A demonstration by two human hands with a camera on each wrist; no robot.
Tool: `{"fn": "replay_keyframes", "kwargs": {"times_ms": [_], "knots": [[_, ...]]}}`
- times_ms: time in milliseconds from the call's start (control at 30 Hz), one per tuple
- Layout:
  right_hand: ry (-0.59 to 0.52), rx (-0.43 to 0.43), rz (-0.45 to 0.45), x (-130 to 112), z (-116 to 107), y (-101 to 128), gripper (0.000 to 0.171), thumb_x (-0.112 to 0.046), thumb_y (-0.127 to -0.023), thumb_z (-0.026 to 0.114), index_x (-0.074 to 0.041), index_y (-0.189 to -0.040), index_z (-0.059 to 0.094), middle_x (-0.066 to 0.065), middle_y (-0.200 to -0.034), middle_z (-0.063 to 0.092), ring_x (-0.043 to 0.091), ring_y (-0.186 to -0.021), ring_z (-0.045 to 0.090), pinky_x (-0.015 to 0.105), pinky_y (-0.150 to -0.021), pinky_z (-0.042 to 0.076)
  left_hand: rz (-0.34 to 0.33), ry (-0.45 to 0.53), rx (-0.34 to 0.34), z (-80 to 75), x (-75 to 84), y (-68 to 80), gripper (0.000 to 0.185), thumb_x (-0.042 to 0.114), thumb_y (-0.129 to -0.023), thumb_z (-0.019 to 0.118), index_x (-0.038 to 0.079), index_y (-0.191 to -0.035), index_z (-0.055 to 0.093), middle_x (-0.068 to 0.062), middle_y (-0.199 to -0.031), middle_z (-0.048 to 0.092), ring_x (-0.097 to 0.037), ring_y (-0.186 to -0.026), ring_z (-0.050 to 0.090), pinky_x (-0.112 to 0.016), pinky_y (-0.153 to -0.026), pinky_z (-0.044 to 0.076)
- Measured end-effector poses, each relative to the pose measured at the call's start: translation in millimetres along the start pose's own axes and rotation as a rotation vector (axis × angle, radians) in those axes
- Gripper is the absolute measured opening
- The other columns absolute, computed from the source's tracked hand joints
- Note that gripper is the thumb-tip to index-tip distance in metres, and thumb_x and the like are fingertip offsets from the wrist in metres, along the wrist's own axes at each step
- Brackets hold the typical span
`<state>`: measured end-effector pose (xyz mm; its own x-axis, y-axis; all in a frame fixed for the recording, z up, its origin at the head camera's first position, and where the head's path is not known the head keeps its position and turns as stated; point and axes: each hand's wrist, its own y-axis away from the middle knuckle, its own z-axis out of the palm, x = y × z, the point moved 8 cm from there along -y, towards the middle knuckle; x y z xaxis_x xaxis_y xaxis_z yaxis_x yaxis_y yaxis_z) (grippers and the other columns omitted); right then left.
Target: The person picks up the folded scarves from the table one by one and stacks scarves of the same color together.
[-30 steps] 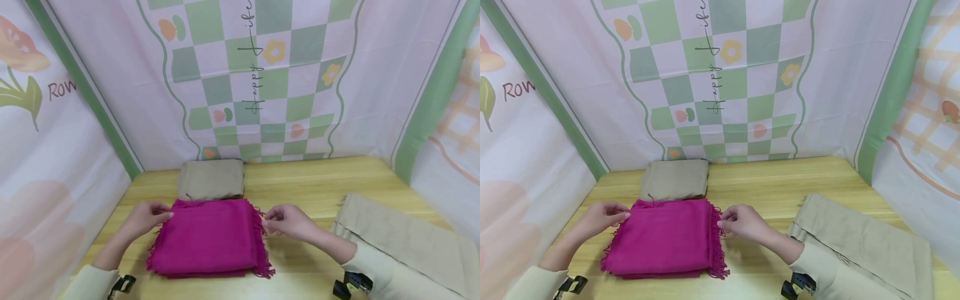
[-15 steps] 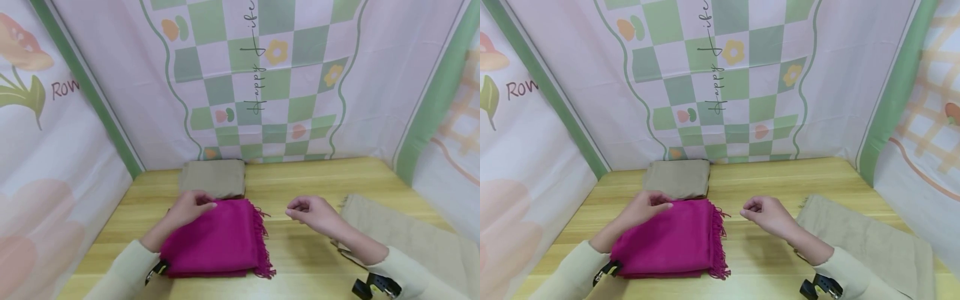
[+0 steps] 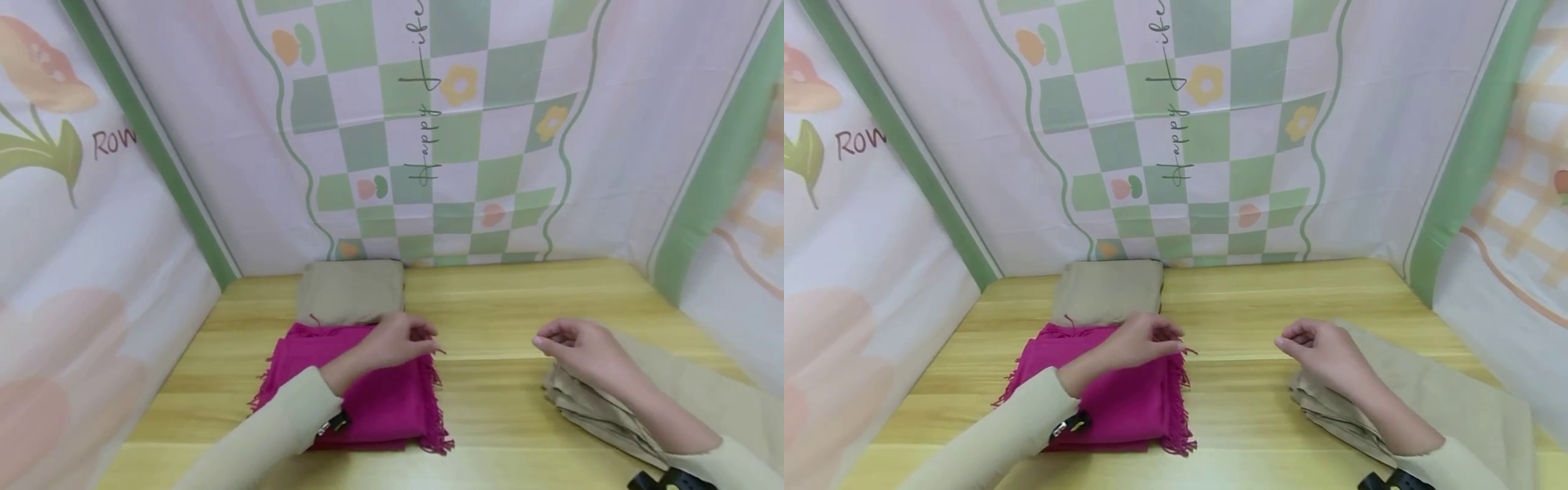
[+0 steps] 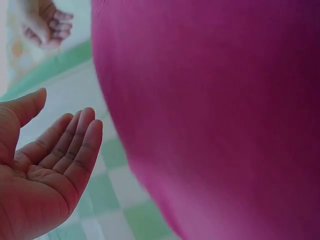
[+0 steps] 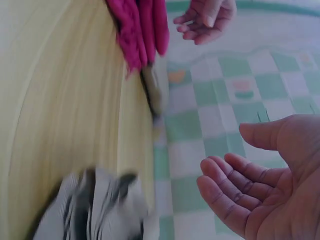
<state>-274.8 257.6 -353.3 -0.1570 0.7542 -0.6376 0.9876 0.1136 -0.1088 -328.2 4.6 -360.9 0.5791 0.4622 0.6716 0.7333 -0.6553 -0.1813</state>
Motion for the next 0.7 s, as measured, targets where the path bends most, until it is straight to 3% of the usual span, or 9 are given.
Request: {"fn": "replay_keyframes", "kwargs": {"times_ms": [200, 367, 600, 700], "knots": [[0.093, 0.047, 0.053, 43, -30, 15, 0.042, -0.036, -0.096, 0.061, 0.004, -0.109, 0.065, 0.018, -0.098, 0.068, 0.035, -0.089, 0.064, 0.049, -0.073, 0.053, -0.022, -0.05, -0.099, 37.8, 17.0, -32.9, 0.028, 0.026, -0.092, 0.07, 0.004, -0.109, 0.07, 0.006, -0.088, 0.067, 0.001, -0.076, 0.059, -0.014, -0.069, 0.048], [0.13, 0.05, 0.117, 77, -56, 32, 0.054, -0.038, -0.099, 0.057, 0.012, -0.117, 0.058, 0.032, -0.104, 0.064, 0.04, -0.087, 0.065, 0.045, -0.066, 0.054, -0.031, -0.124, -0.128, 63.3, 29.8, -57.2, 0.034, 0.032, -0.09, 0.071, 0.006, -0.113, 0.069, 0.005, -0.096, 0.07, 0.002, -0.082, 0.06, -0.011, -0.072, 0.046], [0.222, 0.156, 0.19, 120, -89, 60, 0.056, -0.037, -0.098, 0.056, 0.017, -0.112, 0.057, 0.035, -0.1, 0.063, 0.056, -0.093, 0.055, 0.06, -0.074, 0.041, -0.082, -0.126, -0.184, 91.7, 41.9, -77.4, 0.043, 0.037, -0.09, 0.07, 0.007, -0.121, 0.066, 0.004, -0.106, 0.069, 0.001, -0.089, 0.061, -0.01, -0.077, 0.045], [0.2, 0.233, 0.234, 137, -99, 72, 0.055, -0.032, -0.097, 0.058, 0.021, -0.107, 0.055, 0.035, -0.091, 0.063, 0.031, -0.074, 0.064, 0.04, -0.071, 0.047, -0.092, -0.134, -0.192, 101.4, 45.4, -84.4, 0.045, 0.04, -0.09, 0.069, 0.009, -0.123, 0.065, 0.005, -0.11, 0.068, 0.001, -0.091, 0.061, -0.01, -0.078, 0.044]]}}
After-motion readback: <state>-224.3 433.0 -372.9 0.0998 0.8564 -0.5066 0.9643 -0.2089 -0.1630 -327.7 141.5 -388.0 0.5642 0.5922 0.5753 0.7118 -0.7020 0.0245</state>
